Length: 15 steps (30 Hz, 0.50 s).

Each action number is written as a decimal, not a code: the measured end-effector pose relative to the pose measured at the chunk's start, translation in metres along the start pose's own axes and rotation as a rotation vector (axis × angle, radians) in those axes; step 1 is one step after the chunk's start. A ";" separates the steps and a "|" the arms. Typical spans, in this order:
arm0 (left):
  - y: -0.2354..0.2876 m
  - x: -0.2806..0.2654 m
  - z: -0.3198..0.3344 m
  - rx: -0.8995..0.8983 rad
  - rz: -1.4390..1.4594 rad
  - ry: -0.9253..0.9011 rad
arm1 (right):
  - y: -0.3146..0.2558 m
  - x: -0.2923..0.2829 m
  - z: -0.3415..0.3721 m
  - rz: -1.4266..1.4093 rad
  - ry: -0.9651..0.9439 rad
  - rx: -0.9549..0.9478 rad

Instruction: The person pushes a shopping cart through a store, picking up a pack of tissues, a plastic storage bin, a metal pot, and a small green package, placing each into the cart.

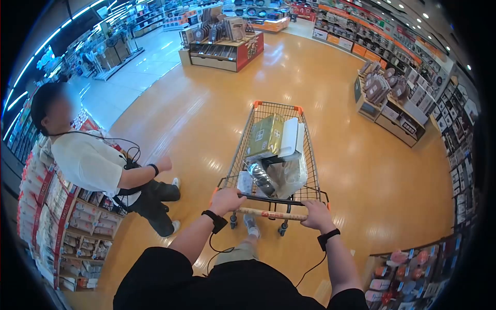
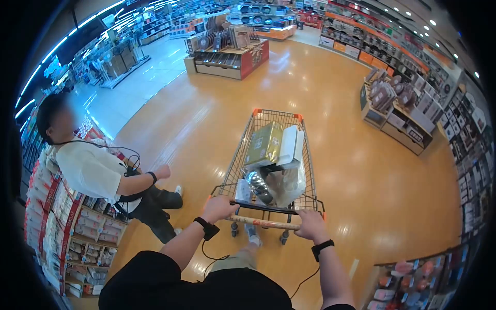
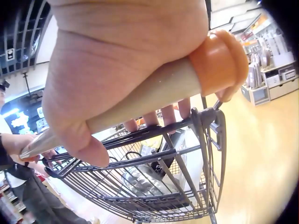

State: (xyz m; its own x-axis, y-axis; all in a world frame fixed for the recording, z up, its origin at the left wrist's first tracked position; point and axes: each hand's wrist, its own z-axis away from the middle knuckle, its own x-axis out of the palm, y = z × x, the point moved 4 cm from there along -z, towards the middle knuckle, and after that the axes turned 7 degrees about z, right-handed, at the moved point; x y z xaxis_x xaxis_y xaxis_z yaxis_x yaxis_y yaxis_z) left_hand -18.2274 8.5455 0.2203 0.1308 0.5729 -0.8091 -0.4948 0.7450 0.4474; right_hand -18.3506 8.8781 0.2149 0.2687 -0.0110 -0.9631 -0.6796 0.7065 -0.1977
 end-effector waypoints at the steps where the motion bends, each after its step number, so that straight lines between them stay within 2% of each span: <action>1: 0.004 -0.007 -0.009 -0.027 0.043 -0.018 | 0.007 -0.004 -0.014 0.001 0.006 -0.017; 6: 0.018 -0.032 -0.062 -0.019 0.083 0.022 | 0.027 -0.027 -0.073 0.016 0.048 -0.055; 9: 0.018 -0.040 -0.100 0.031 0.094 0.051 | 0.049 -0.027 -0.118 0.013 -0.066 -0.031; 15: 0.029 -0.067 -0.154 -0.025 0.101 0.041 | 0.067 -0.047 -0.182 -0.005 0.105 -0.108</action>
State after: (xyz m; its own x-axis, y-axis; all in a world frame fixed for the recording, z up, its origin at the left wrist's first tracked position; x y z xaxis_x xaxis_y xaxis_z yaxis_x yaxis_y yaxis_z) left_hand -18.3830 8.4756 0.2283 0.0439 0.6298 -0.7755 -0.5248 0.6751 0.5185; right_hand -18.5331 8.7977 0.2142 0.2029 -0.0922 -0.9748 -0.7496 0.6259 -0.2152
